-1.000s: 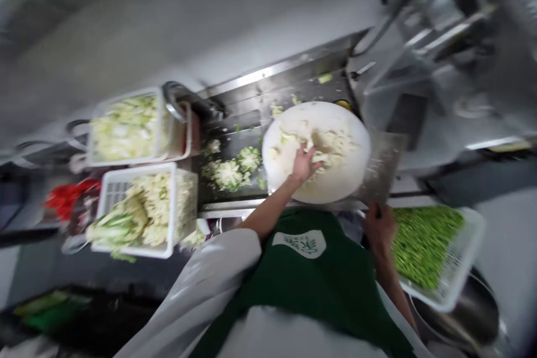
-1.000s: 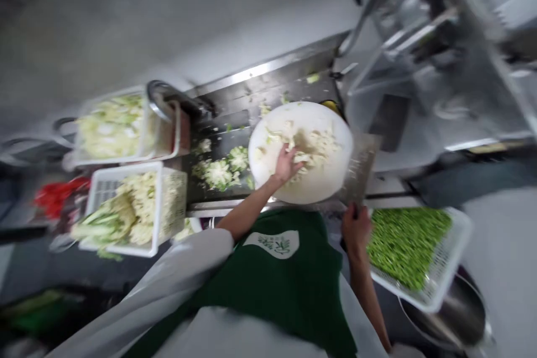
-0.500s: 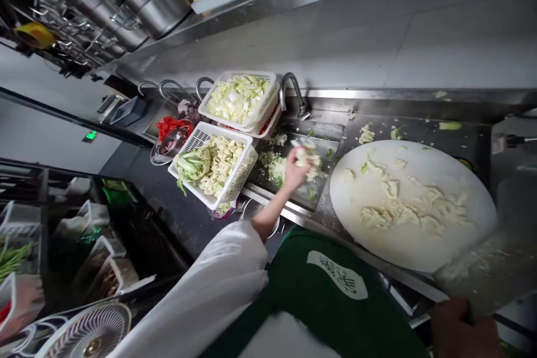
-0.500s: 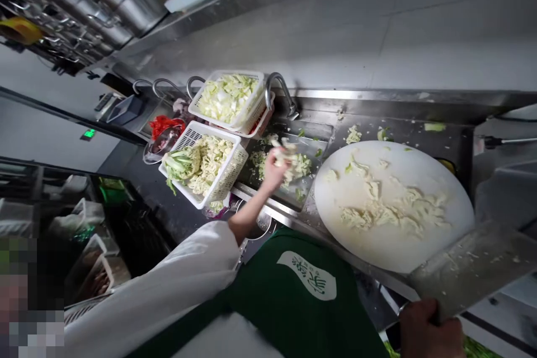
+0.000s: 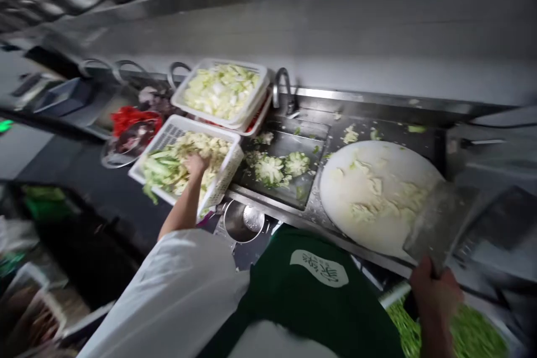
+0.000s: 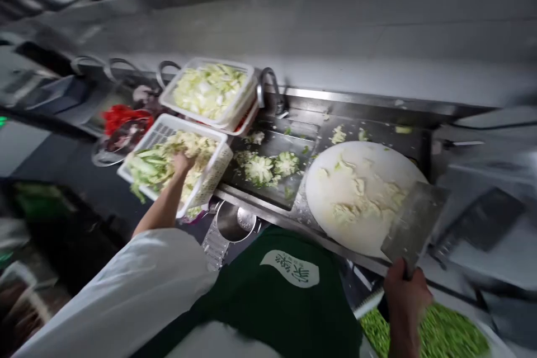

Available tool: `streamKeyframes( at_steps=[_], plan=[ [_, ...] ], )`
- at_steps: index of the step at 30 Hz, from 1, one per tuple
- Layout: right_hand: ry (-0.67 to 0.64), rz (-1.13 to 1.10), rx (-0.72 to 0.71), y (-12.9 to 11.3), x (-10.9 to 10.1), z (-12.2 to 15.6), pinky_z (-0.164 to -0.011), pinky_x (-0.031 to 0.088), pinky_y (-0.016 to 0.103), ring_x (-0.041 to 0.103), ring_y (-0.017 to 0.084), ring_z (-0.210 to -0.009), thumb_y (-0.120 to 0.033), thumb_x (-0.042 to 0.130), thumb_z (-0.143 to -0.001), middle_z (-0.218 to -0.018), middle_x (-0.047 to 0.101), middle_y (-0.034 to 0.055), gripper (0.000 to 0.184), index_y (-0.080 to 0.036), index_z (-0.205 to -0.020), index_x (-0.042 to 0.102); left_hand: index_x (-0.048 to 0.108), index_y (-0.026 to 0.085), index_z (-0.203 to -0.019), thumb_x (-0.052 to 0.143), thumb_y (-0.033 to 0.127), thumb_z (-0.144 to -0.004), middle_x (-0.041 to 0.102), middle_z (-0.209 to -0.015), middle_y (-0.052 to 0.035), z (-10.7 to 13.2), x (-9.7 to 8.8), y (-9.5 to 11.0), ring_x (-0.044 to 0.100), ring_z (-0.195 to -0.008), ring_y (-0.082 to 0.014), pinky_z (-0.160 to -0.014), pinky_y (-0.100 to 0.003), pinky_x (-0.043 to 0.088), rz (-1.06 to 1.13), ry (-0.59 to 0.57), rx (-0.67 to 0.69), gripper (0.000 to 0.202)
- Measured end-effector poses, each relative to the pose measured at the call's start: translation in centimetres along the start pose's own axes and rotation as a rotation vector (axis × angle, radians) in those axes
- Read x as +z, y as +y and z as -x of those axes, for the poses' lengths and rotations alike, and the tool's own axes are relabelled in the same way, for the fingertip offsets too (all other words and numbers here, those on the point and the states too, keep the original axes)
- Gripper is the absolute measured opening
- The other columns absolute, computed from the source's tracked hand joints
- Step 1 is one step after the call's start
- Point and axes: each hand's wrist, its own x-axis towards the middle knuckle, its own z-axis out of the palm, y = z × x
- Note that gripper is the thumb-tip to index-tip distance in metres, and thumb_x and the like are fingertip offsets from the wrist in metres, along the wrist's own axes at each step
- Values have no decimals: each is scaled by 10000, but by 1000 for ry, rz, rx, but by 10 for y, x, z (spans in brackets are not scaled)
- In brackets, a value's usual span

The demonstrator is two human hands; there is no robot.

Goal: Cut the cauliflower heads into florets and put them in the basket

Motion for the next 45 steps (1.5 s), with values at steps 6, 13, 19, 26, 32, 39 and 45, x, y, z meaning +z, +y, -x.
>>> streamKeyframes(
  at_steps=[6, 13, 19, 26, 32, 39, 45],
  plan=[
    [82, -238, 245, -3, -36, 24, -668, 376, 401, 624, 323, -730, -461, 355, -966, -807, 679, 211, 434, -173, -977, 680, 642, 237, -1239, 536, 492, -910, 642, -1271, -114, 128, 112, 70, 576, -1265, -299, -1143, -480, 442, 210, -305, 894, 429],
    [-11, -48, 215, 30, -29, 62, -600, 215, 310, 482, 183, -548, -353, 437, -1021, -619, 595, 52, 307, -176, -922, 667, 471, 247, -1558, 744, 666, -793, 232, -1701, -169, 320, 223, 209, 55, -1605, -431, -1255, -629, 189, 62, -746, 1415, 914],
    [-112, 23, 210, 37, -17, 79, -600, 173, 304, 495, 166, -539, -327, 425, -1063, -646, 625, 40, 288, -182, -980, 660, 411, 244, -1600, 618, 624, -916, 161, -1734, -152, 343, 256, 260, 52, -1613, -397, -1259, -632, 122, 16, -817, 1566, 809],
    [-173, -21, 185, 42, -13, 68, -603, 163, 307, 513, 170, -553, -345, 404, -1074, -658, 637, 36, 298, -184, -1003, 644, 563, 216, -1480, 473, 461, -1014, 459, -1589, -139, 353, 265, 297, 294, -1546, -331, -1246, -556, 250, 159, -745, 1415, 534],
    [-200, -123, 188, 51, -18, 57, -609, 208, 309, 561, 197, -594, -339, 427, -1041, -674, 657, 52, 264, -195, -973, 638, 545, 310, -1512, 525, 542, -993, 300, -1691, -84, 383, 290, 363, 284, -1524, -372, -1206, -582, 267, 66, -979, 1636, 569],
    [-182, -566, 280, 80, -3, 48, -571, 313, 275, 538, 168, -551, -450, 484, -930, -568, 563, 5, 308, -243, -702, 471, 736, 291, -1292, 540, 526, -975, 555, -1505, -72, 376, 251, 321, 499, -1397, -283, -1243, -451, 299, -9, -1275, 1863, 440],
    [-323, -846, 309, 93, 2, 39, -475, 348, 263, 481, 137, -411, -642, 517, -861, -482, 524, -39, 423, -257, -701, 447, 505, 276, -1541, 610, 584, -929, 360, -1669, -92, 317, 238, 289, 215, -1577, -355, -1259, -572, 195, -90, -900, 1580, 693]
  ],
)
